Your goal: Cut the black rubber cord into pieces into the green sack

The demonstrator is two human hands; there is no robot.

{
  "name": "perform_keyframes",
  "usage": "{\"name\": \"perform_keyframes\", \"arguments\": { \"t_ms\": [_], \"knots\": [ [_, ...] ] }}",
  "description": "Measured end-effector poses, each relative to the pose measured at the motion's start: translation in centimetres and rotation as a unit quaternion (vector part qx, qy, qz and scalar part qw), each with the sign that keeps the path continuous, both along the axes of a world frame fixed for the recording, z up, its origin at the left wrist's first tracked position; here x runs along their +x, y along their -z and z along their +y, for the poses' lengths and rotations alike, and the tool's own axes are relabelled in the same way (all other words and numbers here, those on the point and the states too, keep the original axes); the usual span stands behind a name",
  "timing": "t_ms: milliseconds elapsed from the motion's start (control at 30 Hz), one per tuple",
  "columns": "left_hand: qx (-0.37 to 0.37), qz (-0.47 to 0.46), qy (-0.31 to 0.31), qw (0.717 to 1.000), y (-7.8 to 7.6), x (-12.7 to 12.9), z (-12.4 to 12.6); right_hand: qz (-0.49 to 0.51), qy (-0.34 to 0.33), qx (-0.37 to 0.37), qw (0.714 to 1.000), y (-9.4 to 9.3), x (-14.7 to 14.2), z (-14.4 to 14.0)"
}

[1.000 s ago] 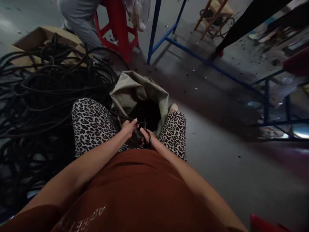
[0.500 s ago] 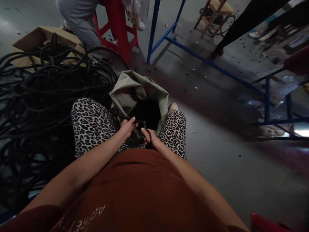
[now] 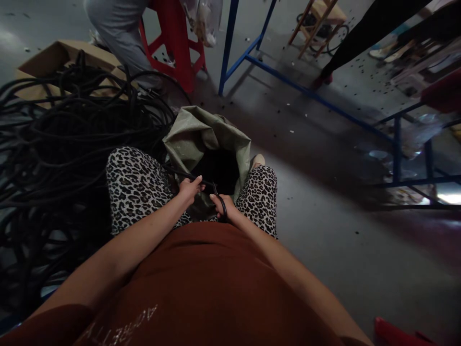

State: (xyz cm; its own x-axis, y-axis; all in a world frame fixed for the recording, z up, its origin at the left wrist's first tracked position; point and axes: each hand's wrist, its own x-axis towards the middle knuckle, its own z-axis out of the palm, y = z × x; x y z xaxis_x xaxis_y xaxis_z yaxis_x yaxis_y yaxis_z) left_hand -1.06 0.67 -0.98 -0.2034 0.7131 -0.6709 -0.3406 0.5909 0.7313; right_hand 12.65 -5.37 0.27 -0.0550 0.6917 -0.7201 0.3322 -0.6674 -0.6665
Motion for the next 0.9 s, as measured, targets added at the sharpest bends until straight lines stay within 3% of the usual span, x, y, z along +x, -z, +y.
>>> {"name": "perform_keyframes", "arguments": {
  "t_ms": [400,633,900],
  "knots": [
    [0.01,-0.018,-0.015,1.0,-0.4,0.0,0.3,0.043,0.09,-0.009,0.995,-1.3,0.1,-0.4],
    [0.029,-0.062,-0.049,0.996,-1.0,0.0,0.6,0.093,0.03,-0.016,0.995,-2.3,0.0,-0.9],
    [0.026,-0.065,-0.053,0.996,-0.8,0.4,0.2,0.108,0.018,-0.022,0.994,-1.5,-0.4,-0.9]
  ]
}}
